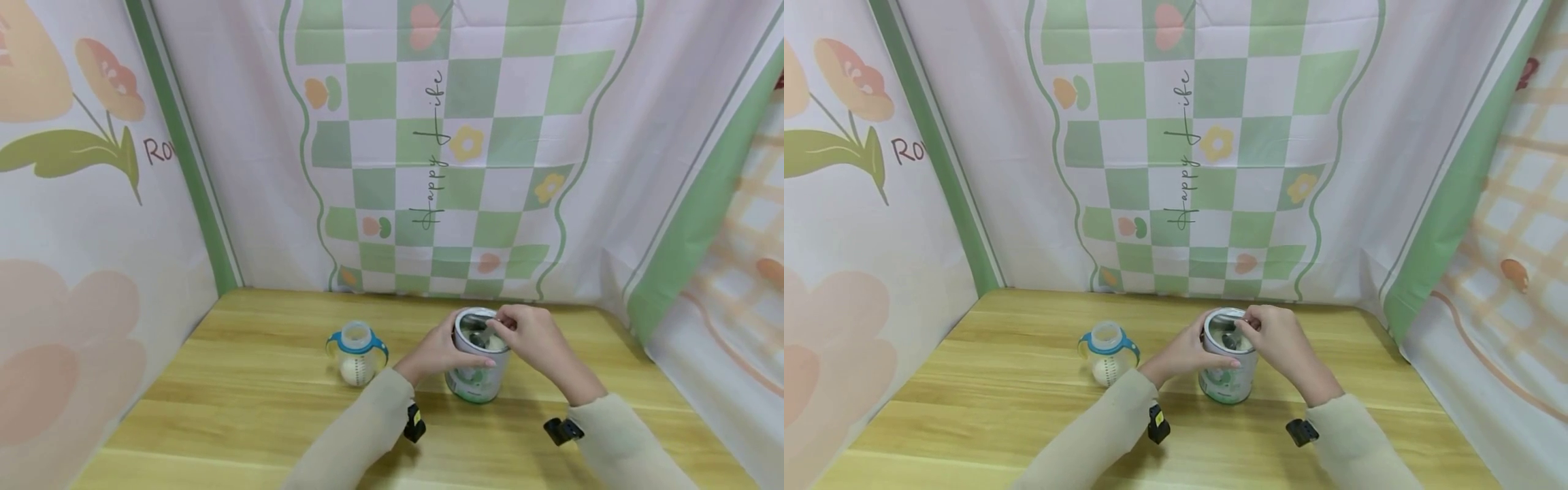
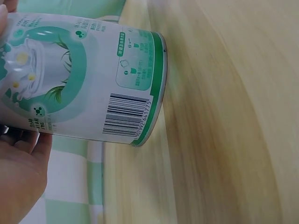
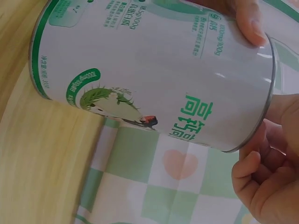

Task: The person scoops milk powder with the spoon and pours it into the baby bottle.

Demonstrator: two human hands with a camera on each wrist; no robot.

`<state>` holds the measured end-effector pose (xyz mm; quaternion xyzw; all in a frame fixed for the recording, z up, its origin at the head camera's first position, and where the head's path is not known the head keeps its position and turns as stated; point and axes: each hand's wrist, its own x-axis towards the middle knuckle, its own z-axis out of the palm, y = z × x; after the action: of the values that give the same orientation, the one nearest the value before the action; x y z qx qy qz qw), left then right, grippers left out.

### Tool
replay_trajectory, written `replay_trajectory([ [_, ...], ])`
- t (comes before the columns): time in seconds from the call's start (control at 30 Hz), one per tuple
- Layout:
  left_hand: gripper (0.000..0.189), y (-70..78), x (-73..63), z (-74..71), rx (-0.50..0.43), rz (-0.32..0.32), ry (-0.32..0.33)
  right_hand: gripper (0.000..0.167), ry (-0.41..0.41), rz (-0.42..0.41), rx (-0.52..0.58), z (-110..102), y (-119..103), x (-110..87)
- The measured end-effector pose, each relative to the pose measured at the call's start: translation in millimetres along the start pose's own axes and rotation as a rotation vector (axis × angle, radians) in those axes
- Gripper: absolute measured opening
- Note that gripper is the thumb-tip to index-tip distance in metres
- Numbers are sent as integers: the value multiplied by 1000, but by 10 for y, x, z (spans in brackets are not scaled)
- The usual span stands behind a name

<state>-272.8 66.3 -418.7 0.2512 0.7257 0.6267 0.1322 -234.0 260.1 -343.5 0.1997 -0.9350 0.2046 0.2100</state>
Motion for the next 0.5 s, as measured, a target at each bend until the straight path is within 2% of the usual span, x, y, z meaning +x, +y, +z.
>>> replay_trajectory([
  [0.23, 81, -17, 21, -13, 12, -2, -11, 16, -70, -12, 12, 0, -34, 22],
  [0.5, 79, -35, 33, -14, 3, 26, -32, 25, -133, -15, 30, -4, -115, 42],
])
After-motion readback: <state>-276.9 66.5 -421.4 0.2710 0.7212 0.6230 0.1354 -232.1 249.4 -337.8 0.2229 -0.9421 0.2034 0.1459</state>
